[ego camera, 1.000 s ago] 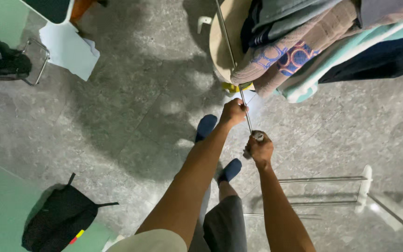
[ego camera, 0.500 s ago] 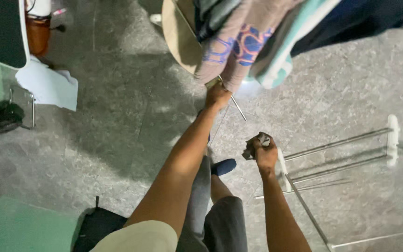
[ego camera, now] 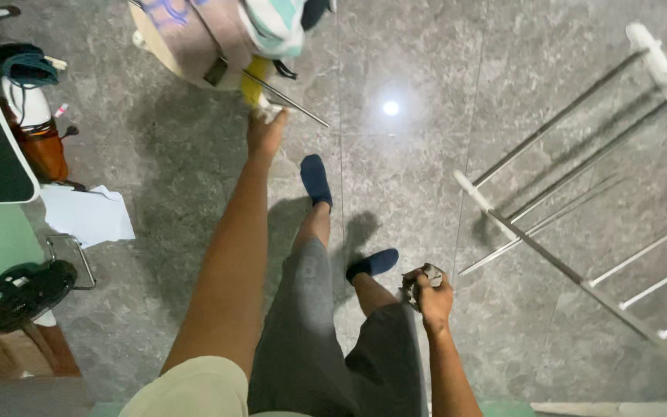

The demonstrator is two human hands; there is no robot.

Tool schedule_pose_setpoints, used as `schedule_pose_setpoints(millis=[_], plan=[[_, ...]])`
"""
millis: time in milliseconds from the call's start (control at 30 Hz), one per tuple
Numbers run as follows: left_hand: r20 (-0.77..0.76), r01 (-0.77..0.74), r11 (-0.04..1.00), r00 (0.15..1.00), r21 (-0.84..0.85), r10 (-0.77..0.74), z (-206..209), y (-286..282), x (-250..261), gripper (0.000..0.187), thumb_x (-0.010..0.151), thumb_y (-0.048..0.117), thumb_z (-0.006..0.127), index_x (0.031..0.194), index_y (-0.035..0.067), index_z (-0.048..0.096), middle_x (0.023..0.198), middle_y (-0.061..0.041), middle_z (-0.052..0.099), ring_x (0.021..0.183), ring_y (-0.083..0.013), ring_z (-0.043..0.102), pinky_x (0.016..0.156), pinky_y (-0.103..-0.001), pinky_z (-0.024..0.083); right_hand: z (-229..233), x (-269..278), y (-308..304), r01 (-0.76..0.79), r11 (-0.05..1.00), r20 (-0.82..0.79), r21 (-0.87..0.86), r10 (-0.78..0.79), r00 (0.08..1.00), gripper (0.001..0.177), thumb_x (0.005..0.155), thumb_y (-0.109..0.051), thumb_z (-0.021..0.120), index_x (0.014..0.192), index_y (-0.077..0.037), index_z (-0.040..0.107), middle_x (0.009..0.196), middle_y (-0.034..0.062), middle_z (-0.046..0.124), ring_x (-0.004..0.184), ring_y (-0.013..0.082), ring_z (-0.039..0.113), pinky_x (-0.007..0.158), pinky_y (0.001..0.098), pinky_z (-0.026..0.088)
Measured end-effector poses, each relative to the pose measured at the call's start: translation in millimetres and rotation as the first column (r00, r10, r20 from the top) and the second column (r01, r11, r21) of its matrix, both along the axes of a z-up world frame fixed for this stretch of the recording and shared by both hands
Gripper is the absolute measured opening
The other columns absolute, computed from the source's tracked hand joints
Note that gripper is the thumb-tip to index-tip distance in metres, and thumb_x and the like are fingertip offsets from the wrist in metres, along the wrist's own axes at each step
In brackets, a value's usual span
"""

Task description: The person assembles a metal drying rack by inserting rods into white plastic connectors and tightening them with a screwdriver. They then wipe the metal rods and plastic parts with a cloth. The rack remains on the floor at the end of the clip.

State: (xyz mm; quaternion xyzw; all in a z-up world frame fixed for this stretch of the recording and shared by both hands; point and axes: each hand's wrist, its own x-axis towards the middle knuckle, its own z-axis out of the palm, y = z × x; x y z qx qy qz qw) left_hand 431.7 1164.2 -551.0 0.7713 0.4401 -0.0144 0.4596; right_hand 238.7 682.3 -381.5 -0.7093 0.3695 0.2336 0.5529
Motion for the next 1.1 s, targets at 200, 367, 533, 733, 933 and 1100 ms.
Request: schedule_pose_setpoints(millis=[200, 367, 533, 733, 933, 1100], plan=[[0.239, 0.167, 0.967, 0.948, 0.190, -0.211, 58, -56, -51, 0.066, 0.097, 0.034, 0.079, 0.137, -0.009, 0.048, 0.137, -0.031, 0.057, 0.128, -0.0413, 0.056, 0.104, -0.045, 0.045, 5, -94, -82, 0.195, 0.980, -0.012, -0.036, -0.196, 0.981, 0.026, 0.089, -0.010, 0.071, 0.113, -0.005, 0.065, 0.091, 0.0039, 0.072, 0.077, 0.0134, 0.067, 0.067, 0.0290, 0.055], [0.061, 0.533, 0.844, 0.846, -0.060, -0.530, 126, -202, -144, 0.034, 0.100, 0.038, 0.061, 0.113, 0.007, 0.070, 0.113, -0.019, 0.073, 0.109, -0.0329, 0.070, 0.093, -0.045, 0.053, 24, -146, -125, 0.449, 0.894, -0.084, -0.022, -0.449, 0.890, 0.037, 0.093, -0.013, 0.073, 0.126, -0.013, 0.058, 0.085, 0.0076, 0.061, 0.067, 0.0182, 0.047, 0.057, 0.0346, 0.037], [0.338, 0.810, 0.518, 0.586, -0.274, -0.737, 191, -400, -278, 0.019, 0.095, 0.022, 0.068, 0.110, 0.011, 0.074, 0.109, -0.009, 0.077, 0.103, -0.0208, 0.073, 0.090, -0.036, 0.056, 75, -176, -156, 0.591, 0.787, 0.026, 0.176, -0.603, 0.797, 0.023, 0.093, -0.018, 0.068, 0.112, -0.006, 0.064, 0.096, 0.0039, 0.068, 0.083, 0.0131, 0.064, 0.070, 0.0297, 0.053], [0.307, 0.951, 0.130, 0.217, -0.281, -0.926, 240, -535, -360, 0.030, 0.094, 0.021, 0.067, 0.120, 0.007, 0.070, 0.109, -0.015, 0.076, 0.096, -0.0292, 0.072, 0.085, -0.039, 0.055, 91, -227, -173, 0.756, 0.644, 0.147, 0.116, -0.764, 0.629, 0.023, 0.104, -0.022, 0.064, 0.111, 0.000, 0.064, 0.096, 0.0106, 0.063, 0.084, 0.0191, 0.057, 0.071, 0.0354, 0.047], [0.188, 0.891, -0.044, 0.047, -0.451, -0.981, 252, -539, -341, 0.029, 0.094, 0.020, 0.065, 0.119, 0.007, 0.069, 0.111, -0.013, 0.077, 0.099, -0.0244, 0.075, 0.087, -0.035, 0.057, 46, -292, -179, 0.845, 0.471, 0.237, 0.255, -0.877, 0.418, 0.027, 0.098, -0.021, 0.060, 0.114, -0.002, 0.069, 0.103, 0.0069, 0.069, 0.092, 0.0155, 0.063, 0.083, 0.0299, 0.052], [0.003, 0.877, 0.056, 0.066, -0.477, -0.998, 222, -561, -317, 0.028, 0.094, 0.015, 0.065, 0.121, 0.009, 0.070, 0.107, -0.008, 0.078, 0.095, -0.0152, 0.075, 0.086, -0.029, 0.057, 12, -294, -216, 0.762, 0.614, 0.147, -0.209, -0.750, 0.645, 0.026, 0.088, -0.025, 0.073, 0.106, -0.006, 0.074, 0.092, 0.0096, 0.073, 0.084, 0.0196, 0.067, 0.077, 0.0358, 0.053]])
